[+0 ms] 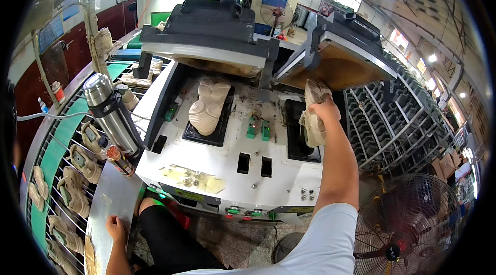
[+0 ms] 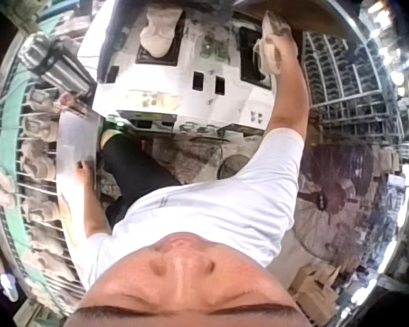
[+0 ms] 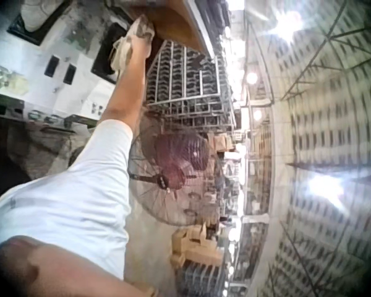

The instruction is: The person picks up shoes from a conveyor belt, places them into a molding machine, presses buttons to operate the machine, and then removes the molded shoes and returns them to the conveyor.

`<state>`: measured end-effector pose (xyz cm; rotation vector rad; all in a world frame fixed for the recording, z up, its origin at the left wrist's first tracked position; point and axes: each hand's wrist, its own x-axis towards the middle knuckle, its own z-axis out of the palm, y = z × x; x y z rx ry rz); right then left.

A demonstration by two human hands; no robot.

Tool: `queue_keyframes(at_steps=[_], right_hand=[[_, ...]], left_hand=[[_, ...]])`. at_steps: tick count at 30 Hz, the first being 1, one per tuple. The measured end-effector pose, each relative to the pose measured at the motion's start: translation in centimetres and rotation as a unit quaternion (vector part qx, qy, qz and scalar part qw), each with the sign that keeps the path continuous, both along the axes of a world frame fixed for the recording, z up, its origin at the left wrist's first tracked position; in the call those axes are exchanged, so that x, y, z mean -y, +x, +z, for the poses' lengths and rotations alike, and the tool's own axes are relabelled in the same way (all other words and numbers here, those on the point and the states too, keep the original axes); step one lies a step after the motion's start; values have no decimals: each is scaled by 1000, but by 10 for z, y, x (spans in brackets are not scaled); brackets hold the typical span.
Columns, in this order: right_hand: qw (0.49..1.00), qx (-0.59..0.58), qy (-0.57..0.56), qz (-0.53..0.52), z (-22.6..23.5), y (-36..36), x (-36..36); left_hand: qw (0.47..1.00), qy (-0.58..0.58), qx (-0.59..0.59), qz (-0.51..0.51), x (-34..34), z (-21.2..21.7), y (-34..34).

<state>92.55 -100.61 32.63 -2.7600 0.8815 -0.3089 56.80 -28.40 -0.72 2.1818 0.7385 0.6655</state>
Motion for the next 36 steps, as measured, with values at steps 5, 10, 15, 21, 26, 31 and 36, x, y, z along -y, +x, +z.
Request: queue_keyframes(at_steps=[5, 10, 15, 21, 26, 31, 36], right_hand=[[999, -45, -13, 24, -28, 10, -13], [996, -83, -8, 31, -57, 14, -12], [996, -86, 30, 11, -58, 7, -21], [993, -13, -67, 98, -77, -76, -22], [961, 200, -7, 192, -113, -162, 5], [900, 413, 58, 127, -174, -271, 44], [825, 433, 313, -187, -252, -380, 27]], left_hand=[[1000, 23, -1, 5, -2, -6, -1], [999, 49, 1, 20, -4, -14, -1], [996, 76, -35, 30, 1, -7, 4], [998, -50, 17, 22, 58, -9, 29], [937, -43, -85, -336, 193, 21, 53], [785, -134, -318, -515, 255, 9, 59], [661, -82, -206, -717, 365, 58, 50]])
